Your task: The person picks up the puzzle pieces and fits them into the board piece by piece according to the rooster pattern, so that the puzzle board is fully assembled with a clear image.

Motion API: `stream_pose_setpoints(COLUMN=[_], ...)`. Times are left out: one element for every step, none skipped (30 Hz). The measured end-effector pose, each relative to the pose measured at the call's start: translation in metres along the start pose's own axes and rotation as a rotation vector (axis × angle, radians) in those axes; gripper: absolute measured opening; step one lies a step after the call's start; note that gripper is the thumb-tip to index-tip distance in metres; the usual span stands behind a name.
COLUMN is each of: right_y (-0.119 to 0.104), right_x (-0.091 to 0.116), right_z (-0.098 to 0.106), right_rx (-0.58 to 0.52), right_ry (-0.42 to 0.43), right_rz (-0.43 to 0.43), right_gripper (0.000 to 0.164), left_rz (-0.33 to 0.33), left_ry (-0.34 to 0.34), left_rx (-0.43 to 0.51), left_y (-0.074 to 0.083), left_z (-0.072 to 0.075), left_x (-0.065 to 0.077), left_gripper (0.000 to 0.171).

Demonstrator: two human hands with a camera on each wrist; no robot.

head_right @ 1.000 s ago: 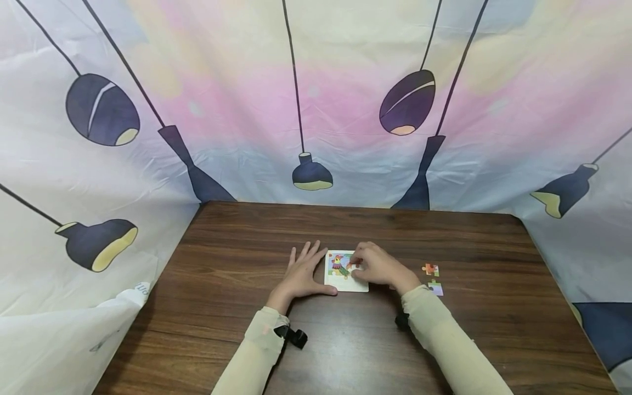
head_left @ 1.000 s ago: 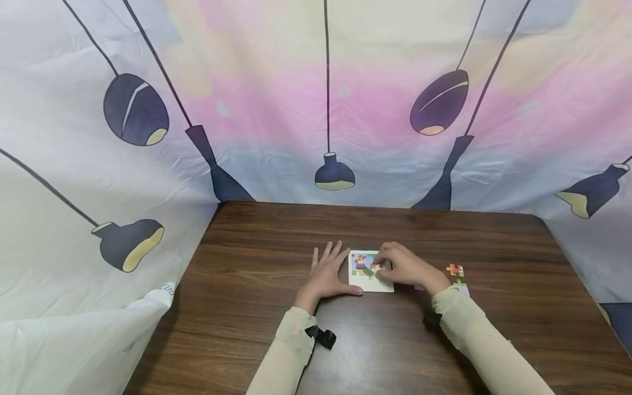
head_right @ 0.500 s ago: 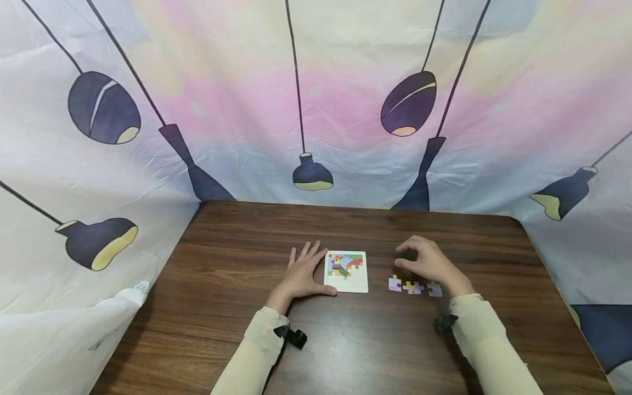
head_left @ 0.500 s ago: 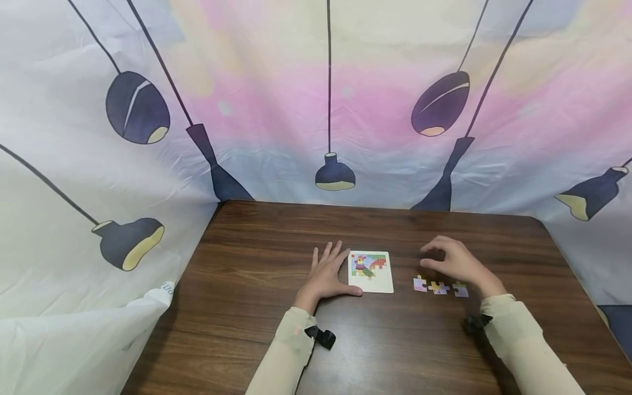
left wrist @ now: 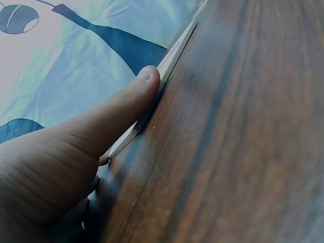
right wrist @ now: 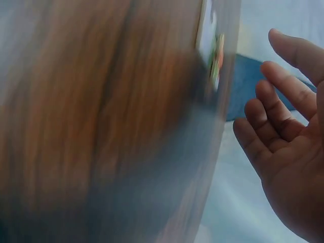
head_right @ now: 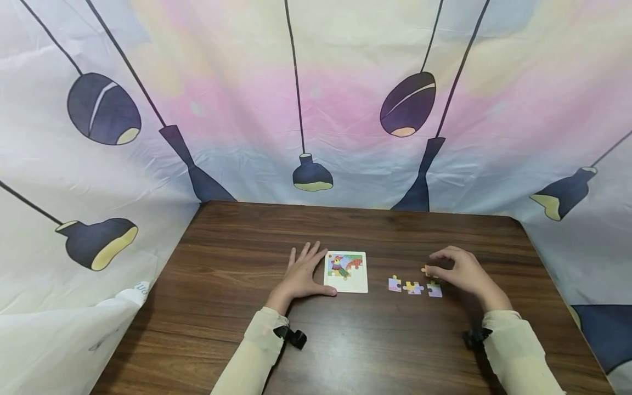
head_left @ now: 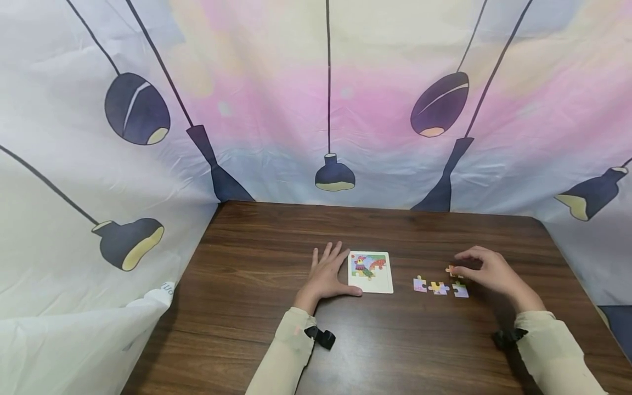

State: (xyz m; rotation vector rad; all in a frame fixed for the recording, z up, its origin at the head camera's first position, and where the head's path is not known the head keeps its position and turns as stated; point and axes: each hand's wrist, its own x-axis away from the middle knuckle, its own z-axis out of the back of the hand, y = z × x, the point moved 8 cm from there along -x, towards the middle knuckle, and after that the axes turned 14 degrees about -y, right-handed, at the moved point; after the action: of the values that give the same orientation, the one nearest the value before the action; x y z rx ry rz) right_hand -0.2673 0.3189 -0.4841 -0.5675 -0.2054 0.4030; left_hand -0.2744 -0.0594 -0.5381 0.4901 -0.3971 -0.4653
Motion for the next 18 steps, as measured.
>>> stream_pose_setpoints(right_y=[0.003,0.005,0.007,0.009,0.012,0.014,0.016,0.017,0.019,0.020,0.021,0.021,0.021,0.022,0.022,0.021,0.021,0.021], right_x=[0.002,0.003,0.005,0.006,0.007,0.008,0.009,0.009,0.010,0.010,0.010,0.010,0.009,0.009,0.008,0.008,0.007,0.006], right_z=[0.000,0.000,0.000,-0.001,-0.002,-0.002,-0.003,-0.003,-0.003,-0.004,-0.004,-0.004,-0.005,-0.006,-0.006,-0.007,-0.008,-0.008], right_rx=[0.001,0.000,0.001,0.005,0.007,0.014,0.019,0.020,0.022,0.025,0.027,0.027,0.024,0.022,0.021,0.018,0.017,0.015], right_ry=[-0.008,-0.018,-0.034,-0.050,-0.067,-0.083,-0.099,-0.111,-0.121,-0.127,-0.131,-0.133,-0.136,-0.140,-0.144,-0.148,-0.148,-0.149], right_rz=[-0.013,-0.024,-0.027,-0.032,-0.038,-0.042,-0.046,-0.048,-0.048,-0.051,-0.051,-0.050,-0.048,-0.047,-0.046,-0.046,-0.046,-0.047], right_gripper=[0.035,0.036,0.036,0.037,0.037,0.037,0.036,0.036,0.035,0.035,0.034,0.034,0.034,0.034,0.034,0.034,0.034,0.033], left_rz=[0.002,0.004,0.005,0.006,0.006,0.006,0.005,0.003,0.003,0.002,0.002,0.003,0.003,0.002,0.002,0.002,0.003,0.003], left_ry=[-0.001,-0.001,-0.003,-0.003,-0.003,-0.003,-0.003,-0.004,-0.005,-0.004,-0.004,-0.004,-0.004,-0.002,-0.001,0.000,-0.001,-0.001], left_rx=[-0.001,0.000,0.001,-0.001,-0.001,-0.006,-0.010,-0.011,-0.015,-0.016,-0.013,-0.011,-0.007,-0.002,0.001,0.006,0.005,0.004], left_y=[0.000,0.000,0.000,0.000,0.000,0.000,0.000,0.001,0.001,0.001,0.001,0.001,0.000,0.001,0.000,0.000,0.000,0.000], left_z=[0.000,0.000,0.000,0.000,0.000,0.000,0.000,0.000,0.000,0.000,0.000,0.000,0.000,0.000,0.000,0.000,0.000,0.000], left_x=[0.000,0.000,0.001,0.001,0.001,0.000,0.000,0.000,0.000,0.000,0.000,0.000,0.000,0.000,0.000,0.001,0.001,0.001], left_gripper=[0.120,0.120,0.120,0.120,0.120,0.120,0.120,0.120,0.121,0.121,0.121,0.121,0.121,0.121,0.120,0.120,0.120,0.120])
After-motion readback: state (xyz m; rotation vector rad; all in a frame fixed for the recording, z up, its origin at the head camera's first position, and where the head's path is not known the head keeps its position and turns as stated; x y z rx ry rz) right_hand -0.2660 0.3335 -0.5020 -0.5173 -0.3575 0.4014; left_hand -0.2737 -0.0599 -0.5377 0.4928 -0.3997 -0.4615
